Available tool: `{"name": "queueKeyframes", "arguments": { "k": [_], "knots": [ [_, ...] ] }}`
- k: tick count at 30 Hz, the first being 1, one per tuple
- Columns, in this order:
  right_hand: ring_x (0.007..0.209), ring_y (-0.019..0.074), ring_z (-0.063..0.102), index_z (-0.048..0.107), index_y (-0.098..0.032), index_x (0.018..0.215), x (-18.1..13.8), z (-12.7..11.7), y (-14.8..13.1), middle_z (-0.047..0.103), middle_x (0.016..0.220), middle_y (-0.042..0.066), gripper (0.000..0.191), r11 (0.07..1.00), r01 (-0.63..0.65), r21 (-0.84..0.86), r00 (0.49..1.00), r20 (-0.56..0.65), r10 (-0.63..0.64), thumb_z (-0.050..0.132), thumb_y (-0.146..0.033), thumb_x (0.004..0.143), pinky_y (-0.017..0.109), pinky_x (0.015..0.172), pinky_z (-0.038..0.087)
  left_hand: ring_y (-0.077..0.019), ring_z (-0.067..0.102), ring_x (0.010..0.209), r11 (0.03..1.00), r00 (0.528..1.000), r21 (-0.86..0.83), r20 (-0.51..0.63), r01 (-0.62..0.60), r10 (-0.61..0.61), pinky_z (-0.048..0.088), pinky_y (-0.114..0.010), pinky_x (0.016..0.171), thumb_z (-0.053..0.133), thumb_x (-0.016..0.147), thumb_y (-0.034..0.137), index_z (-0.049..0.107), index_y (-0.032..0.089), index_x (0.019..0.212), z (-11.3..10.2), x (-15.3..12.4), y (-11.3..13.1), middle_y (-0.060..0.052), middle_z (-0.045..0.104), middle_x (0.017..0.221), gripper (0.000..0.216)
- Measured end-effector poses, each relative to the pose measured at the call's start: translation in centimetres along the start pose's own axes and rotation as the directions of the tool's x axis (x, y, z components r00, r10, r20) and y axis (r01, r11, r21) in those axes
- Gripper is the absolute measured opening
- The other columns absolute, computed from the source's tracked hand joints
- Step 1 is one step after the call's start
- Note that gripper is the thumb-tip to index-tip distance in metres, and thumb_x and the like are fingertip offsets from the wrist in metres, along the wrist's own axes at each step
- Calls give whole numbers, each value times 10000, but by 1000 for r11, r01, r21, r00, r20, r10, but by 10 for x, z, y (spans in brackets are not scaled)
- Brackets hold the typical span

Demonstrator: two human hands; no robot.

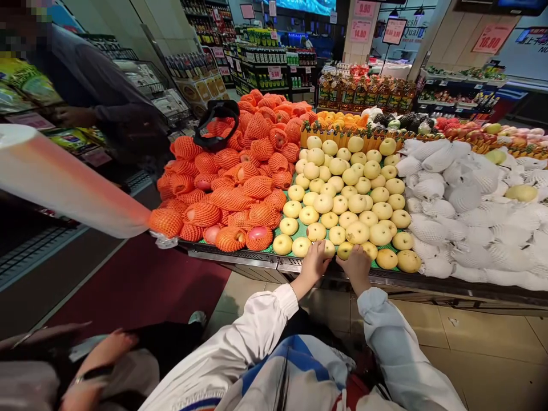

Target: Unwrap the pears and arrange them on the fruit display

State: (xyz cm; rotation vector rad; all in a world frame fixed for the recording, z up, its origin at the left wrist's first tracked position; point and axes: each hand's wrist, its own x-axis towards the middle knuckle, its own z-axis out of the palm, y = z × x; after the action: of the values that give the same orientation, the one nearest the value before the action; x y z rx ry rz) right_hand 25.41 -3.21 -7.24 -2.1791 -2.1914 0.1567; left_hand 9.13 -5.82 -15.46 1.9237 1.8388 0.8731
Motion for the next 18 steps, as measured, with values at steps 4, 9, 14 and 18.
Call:
{"name": "queueKeyframes", "arguments": {
  "k": [4, 9, 14, 18],
  "knots": [
    [1127, 377, 730, 703, -2, 1164, 5, -5, 0, 742, 1130, 263, 589, 999, 26, -38, 1000, -2, -26, 817, -534, 939, 408, 917, 518, -394, 606, 1355, 1000, 1000, -7, -3, 9, -9, 528, -562, 1158, 743, 925, 180, 482, 143, 1584, 2, 0, 0, -223, 573, 1517, 710],
    [1112, 376, 747, 697, 5, 1214, 8, -6, 7, 758, 1131, 273, 613, 995, 86, -46, 996, 35, -84, 796, -549, 973, 395, 900, 534, -390, 622, 1349, 999, 1000, -39, 0, -25, 25, 541, -579, 1153, 720, 931, 177, 506, 140, 1579, -2, 1, 1, -231, 587, 1522, 683],
    [1197, 394, 732, 425, 10, 1621, -7, 9, 26, 735, 1304, 277, 888, 995, 70, 78, 996, 45, -74, 823, -444, 971, 397, 864, 557, -319, 638, 1362, 989, 992, -84, 9, -126, 127, 529, -503, 1189, 605, 1032, 220, 603, 191, 1492, -52, 0, -17, -164, 665, 1455, 461],
    [1249, 410, 692, 442, -14, 1634, -29, 9, 27, 696, 1375, 287, 828, 988, 95, 118, 995, -41, -91, 798, -371, 977, 435, 949, 556, -343, 548, 1437, 981, 998, 188, 62, -41, 30, 451, -517, 1237, 602, 995, 167, 637, 207, 1473, -106, 2, -57, -165, 614, 1500, 480]
  ]
}}
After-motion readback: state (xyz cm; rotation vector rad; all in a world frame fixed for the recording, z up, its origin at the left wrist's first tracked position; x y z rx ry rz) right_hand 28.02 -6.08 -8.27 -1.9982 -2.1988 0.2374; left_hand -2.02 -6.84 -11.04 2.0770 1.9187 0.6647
